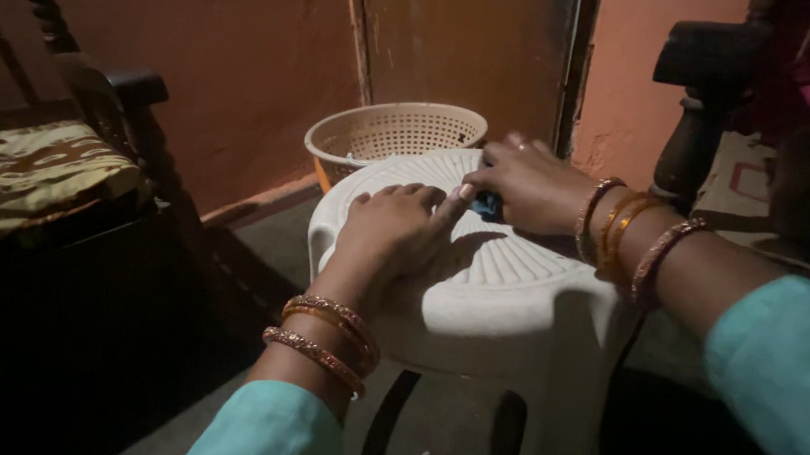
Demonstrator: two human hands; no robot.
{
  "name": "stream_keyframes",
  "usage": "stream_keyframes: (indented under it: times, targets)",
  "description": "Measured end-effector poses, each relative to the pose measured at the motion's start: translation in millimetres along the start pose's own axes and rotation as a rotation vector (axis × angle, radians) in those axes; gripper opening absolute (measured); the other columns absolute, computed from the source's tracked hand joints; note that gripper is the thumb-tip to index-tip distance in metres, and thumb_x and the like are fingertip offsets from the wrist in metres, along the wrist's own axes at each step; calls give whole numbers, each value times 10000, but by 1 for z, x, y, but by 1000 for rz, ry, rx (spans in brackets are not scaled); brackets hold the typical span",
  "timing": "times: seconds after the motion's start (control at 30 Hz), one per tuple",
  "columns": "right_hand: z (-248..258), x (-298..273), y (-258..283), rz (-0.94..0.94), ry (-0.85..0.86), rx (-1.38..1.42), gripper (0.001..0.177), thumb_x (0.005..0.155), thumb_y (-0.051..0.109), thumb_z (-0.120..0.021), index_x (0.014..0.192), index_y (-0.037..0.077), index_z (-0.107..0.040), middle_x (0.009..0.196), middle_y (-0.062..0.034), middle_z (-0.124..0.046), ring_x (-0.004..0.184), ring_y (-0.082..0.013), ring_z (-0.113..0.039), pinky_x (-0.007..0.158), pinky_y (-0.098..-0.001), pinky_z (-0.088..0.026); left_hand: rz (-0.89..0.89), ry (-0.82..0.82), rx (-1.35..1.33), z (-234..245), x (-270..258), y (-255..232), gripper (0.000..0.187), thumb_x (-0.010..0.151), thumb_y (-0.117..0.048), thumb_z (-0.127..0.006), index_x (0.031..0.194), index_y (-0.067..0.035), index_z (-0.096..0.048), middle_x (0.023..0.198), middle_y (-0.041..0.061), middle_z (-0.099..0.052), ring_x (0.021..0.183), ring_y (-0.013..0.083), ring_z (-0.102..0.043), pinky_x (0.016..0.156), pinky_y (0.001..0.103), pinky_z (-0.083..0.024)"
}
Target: The person cleans a plastic stool by hand using a blue cloth, wiping both the top surface and the underside of the stool.
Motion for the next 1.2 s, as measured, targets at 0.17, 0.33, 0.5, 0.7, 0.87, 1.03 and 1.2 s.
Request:
stream_keyframes:
  times: [0.17, 0.33, 0.5, 0.7, 0.87, 1.03, 1.2]
  targets:
    - [4, -3, 11, 28, -54, -116, 579, 725, 84, -724, 1270, 278, -708, 1381, -84, -545, 1269, -367, -463, 1071, -476, -413, 10, -18, -6, -1, 2, 2, 739, 973, -673, -227, 1314, -179, -658, 1318, 181, -648, 1275, 364, -574, 1097, 565, -364]
    - [7, -17, 34, -202, 12, -64, 426, 872, 209, -688, 1252, 23, -638, 1291, -216, -551, 1234, -389, -516, 993, -481, -491, 7, -26, -59, -1, 6, 6, 743, 955, -657, -220, 1296, -169, -663, 1257, 190, -680, 1214, 389, -605, 1060, 564, -386]
    - [18, -43, 92, -98, 18, -17, 342, 837, 119, -603, 1130, -49, -655, 1221, -223, -579, 1163, -364, -557, 999, -458, -502, 262, -195, -605, 14, -1, 47, 777, 964, -701, -278, 1117, -93, -736, 1013, 212, -771, 1011, 377, -742, 904, 465, -535]
    - [13, -28, 97, 27, -66, 172, 424, 805, 114, -563, 1212, 22, -636, 1195, -216, -579, 1132, -375, -549, 994, -483, -470, 337, -639, -696, 30, -11, 87, 635, 978, -581, -429, 1021, -38, -756, 936, 224, -763, 912, 405, -743, 803, 475, -558]
    - [-6, -1, 31, -165, -97, 124, 416, 849, 184, -588, 1259, 147, -650, 1314, -154, -568, 1247, -356, -519, 1032, -513, -416, 347, -603, -475, 29, -16, 75, 439, 861, -398, -584, 1033, -30, -750, 1020, 227, -746, 1007, 415, -702, 987, 521, -482]
    - [-4, -9, 16, -235, 11, 287, 308, 890, 206, -580, 1135, 89, -724, 1125, -179, -727, 1085, -330, -678, 966, -449, -517, 513, -339, -246, 24, -11, 71, 488, 813, -380, -662, 1158, -39, -715, 1342, 218, -615, 1335, 390, -512, 1208, 668, -150]
    - [13, -44, 74, 60, -133, 388, 412, 768, 145, -621, 1168, 85, -702, 1063, -162, -728, 966, -344, -707, 892, -442, -534, 601, -123, -183, 12, -5, 68, 684, 827, -460, -697, 1366, -58, -575, 1500, 300, -397, 1438, 456, -308, 1142, 654, -221]
Point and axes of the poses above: each hand's wrist, its own x-axis towards the middle knuckle, its own z-axis out of the back of the hand, y = z × x, the point moved 9 cm from there along x, towards the middle knuckle
